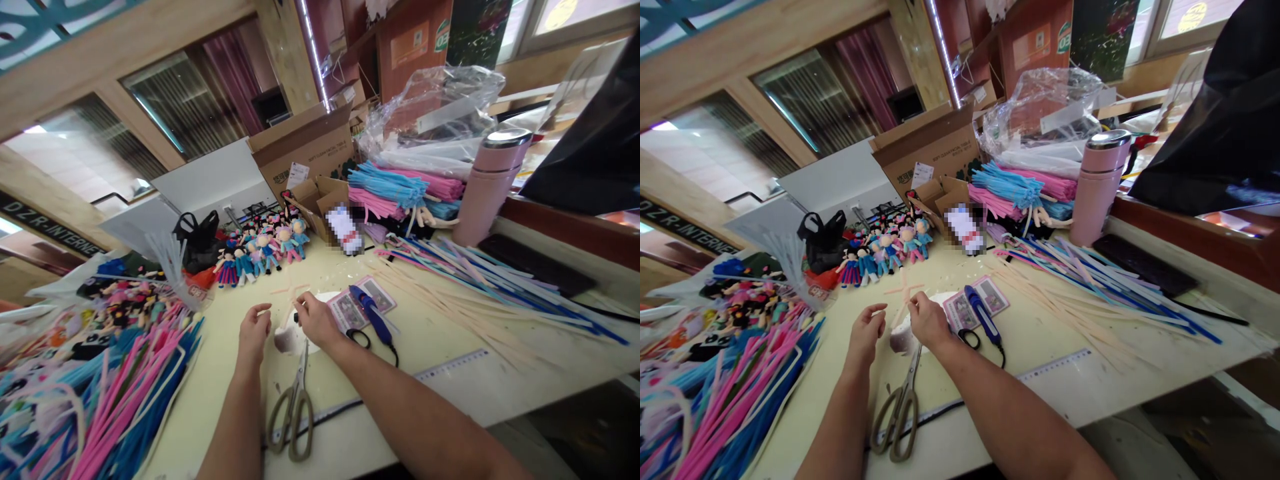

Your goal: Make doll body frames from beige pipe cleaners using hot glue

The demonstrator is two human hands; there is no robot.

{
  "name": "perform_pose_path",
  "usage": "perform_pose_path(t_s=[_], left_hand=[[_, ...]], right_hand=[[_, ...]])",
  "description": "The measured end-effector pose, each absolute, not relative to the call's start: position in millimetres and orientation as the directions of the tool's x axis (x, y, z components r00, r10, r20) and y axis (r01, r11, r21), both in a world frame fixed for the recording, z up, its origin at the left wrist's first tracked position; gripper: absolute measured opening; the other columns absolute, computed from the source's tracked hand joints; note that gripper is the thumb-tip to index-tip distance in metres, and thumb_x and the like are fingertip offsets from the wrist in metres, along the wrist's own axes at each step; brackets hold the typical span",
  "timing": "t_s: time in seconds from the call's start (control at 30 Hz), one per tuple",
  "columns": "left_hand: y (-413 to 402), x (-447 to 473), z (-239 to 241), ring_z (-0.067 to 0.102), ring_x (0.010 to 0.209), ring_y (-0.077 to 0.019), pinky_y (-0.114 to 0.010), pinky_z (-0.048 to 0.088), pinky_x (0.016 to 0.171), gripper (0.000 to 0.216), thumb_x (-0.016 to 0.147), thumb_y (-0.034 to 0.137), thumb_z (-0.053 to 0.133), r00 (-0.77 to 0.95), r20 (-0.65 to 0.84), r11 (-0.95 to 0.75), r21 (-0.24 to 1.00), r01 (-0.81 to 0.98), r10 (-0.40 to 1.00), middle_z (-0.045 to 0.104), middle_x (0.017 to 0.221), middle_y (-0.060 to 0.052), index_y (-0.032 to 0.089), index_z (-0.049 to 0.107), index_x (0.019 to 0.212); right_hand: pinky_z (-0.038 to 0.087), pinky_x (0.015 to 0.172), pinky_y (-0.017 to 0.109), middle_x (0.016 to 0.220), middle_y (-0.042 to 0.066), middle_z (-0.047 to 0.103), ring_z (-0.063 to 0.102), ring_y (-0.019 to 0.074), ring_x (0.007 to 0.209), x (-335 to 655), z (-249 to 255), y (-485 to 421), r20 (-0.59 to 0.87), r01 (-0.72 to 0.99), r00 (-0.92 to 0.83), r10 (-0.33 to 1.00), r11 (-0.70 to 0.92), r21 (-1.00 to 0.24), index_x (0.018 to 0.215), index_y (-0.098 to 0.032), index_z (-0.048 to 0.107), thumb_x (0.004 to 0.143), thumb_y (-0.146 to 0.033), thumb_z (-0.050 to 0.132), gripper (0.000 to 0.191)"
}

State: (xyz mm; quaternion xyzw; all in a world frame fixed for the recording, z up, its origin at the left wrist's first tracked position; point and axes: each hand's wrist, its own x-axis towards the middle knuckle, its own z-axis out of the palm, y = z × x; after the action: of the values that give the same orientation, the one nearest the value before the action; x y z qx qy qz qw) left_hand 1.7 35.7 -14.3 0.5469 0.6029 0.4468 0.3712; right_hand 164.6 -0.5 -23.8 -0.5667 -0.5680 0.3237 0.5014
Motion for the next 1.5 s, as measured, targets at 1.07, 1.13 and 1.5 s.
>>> perform_pose_path(t_s=[1.07,1.13,1.5], left_hand=[[35.3,-1.0,-17.0,0.050,0.059,-0.0122,-0.024,0.038,0.059,0.037,0.063,0.040,0.067,0.008,0.067,-0.062,0.868,0.492,0.998,0.054,0.062,0.002,0.015,0.063,0.091],[35.7,-2.0,-17.6,0.046,0.052,-0.0114,-0.023,0.035,0.053,0.037,0.067,0.043,0.064,0.008,0.050,-0.047,0.863,0.503,0.999,0.047,0.053,0.005,0.015,0.063,0.091],[34.9,0.2,-16.4,0.051,0.068,-0.0130,-0.024,0.039,0.064,0.031,0.062,0.030,0.065,-0.002,0.144,-0.117,0.814,0.569,0.990,0.056,0.074,0.000,0.017,0.065,0.090]], right_hand=[[0.033,0.054,0.020,0.059,-0.003,0.058,0.053,0.0126,0.056,164.3,-24.6,-1.2,0.196,0.324,0.142,0.970,0.141,-0.936,0.086,-0.022,0.056,0.088,-0.031,0.043,0.015],[0.033,0.054,0.020,0.059,-0.003,0.058,0.053,0.0126,0.056,164.5,-24.4,-0.8,0.193,0.323,0.140,0.971,0.139,-0.936,0.085,-0.022,0.056,0.088,-0.031,0.043,0.016],[0.034,0.054,0.020,0.059,-0.003,0.058,0.053,0.0123,0.055,164.9,-22.3,-2.9,0.193,0.318,0.142,0.971,0.140,-0.938,0.085,-0.022,0.056,0.088,-0.031,0.044,0.015]])
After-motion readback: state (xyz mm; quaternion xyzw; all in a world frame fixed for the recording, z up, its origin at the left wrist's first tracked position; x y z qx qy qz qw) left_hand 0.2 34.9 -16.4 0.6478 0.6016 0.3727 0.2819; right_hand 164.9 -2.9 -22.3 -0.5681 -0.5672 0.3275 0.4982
